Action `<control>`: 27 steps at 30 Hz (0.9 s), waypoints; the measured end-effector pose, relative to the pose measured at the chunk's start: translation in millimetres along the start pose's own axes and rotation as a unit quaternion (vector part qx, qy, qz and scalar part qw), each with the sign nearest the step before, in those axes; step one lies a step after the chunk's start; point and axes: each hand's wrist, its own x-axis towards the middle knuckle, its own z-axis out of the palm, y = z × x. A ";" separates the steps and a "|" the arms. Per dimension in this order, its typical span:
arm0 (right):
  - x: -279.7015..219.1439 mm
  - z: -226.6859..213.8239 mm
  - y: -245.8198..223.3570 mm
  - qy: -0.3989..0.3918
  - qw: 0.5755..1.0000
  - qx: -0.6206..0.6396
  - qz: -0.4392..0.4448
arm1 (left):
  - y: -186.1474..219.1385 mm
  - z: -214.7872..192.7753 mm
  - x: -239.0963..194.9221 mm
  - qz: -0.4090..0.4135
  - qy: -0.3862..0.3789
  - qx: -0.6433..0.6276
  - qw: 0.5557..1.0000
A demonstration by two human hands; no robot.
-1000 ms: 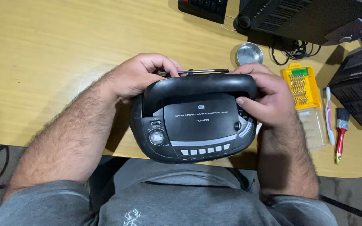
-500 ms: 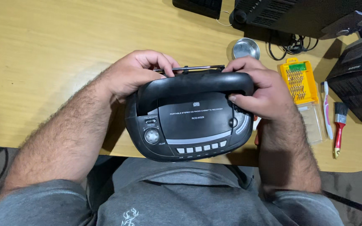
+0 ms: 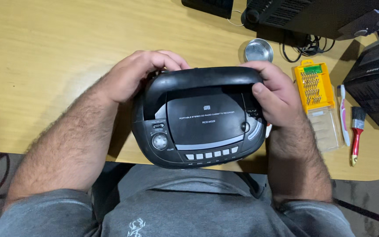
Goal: The person places a CD into a portable CD player, closes the lid, and presses buttons on the front panel. They then open the cassette compartment and press additional buttons while holding the device.
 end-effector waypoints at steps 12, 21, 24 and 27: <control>15.8 -4.2 -4.5 0.018 0.986 -0.146 -0.074 | 17.7 6.3 -4.8 -0.032 0.037 0.123 0.991; -5.0 -33.2 -38.4 -0.201 0.910 -0.300 -0.202 | 29.9 3.0 -3.9 0.000 -0.034 0.234 0.972; -3.4 -32.2 -50.0 -0.213 0.881 -0.364 -0.213 | 32.2 4.8 -3.9 -0.017 -0.029 0.230 0.973; 4.2 -26.2 -51.4 -0.217 0.879 -0.326 -0.271 | 26.7 2.6 -4.1 -0.014 -0.039 0.225 0.974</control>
